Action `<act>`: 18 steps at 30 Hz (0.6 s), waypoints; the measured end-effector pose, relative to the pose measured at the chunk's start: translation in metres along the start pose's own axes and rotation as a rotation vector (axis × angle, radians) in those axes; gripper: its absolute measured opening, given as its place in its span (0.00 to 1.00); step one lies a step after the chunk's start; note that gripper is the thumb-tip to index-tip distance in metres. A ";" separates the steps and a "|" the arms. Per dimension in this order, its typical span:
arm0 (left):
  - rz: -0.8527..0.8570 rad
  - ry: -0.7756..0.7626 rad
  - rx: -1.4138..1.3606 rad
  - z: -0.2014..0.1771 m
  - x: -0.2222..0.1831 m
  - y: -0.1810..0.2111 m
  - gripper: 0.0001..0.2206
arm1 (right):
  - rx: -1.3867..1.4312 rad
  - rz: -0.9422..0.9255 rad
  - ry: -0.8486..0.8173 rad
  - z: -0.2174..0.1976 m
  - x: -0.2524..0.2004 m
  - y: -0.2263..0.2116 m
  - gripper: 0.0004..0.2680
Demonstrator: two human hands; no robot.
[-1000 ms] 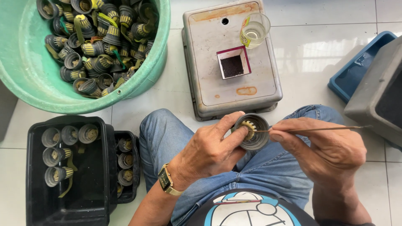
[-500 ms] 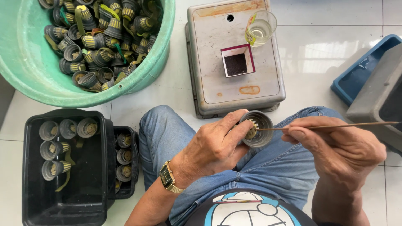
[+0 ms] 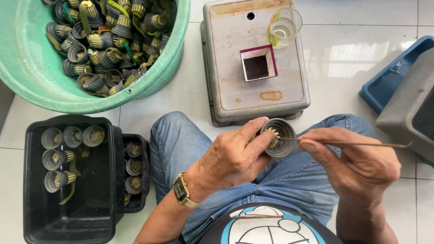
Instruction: The recorder is cleaning small plastic hydroponic net pots by using a thin stick and water to remove debris.
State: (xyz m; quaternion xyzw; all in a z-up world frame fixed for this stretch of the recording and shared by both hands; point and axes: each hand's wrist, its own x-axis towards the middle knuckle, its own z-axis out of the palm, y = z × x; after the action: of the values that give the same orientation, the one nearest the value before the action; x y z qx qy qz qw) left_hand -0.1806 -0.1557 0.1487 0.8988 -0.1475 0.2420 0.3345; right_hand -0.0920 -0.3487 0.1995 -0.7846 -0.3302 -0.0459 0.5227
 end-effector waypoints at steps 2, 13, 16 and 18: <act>-0.002 -0.004 0.002 0.000 0.001 0.000 0.22 | -0.024 -0.020 -0.018 0.000 -0.001 0.003 0.04; 0.014 0.001 0.008 0.002 0.002 0.004 0.19 | -0.130 0.036 0.043 0.004 -0.010 0.003 0.04; 0.010 -0.035 0.025 0.003 0.002 0.004 0.19 | -0.151 -0.025 -0.022 0.006 -0.010 0.000 0.05; 0.023 -0.023 0.027 0.000 0.002 0.006 0.20 | -0.171 -0.074 -0.017 0.001 -0.009 -0.005 0.04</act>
State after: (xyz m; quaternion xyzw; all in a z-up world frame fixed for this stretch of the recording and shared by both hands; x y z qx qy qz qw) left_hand -0.1819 -0.1607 0.1529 0.9042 -0.1582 0.2375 0.3177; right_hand -0.1016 -0.3512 0.1991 -0.8139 -0.3583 -0.0867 0.4491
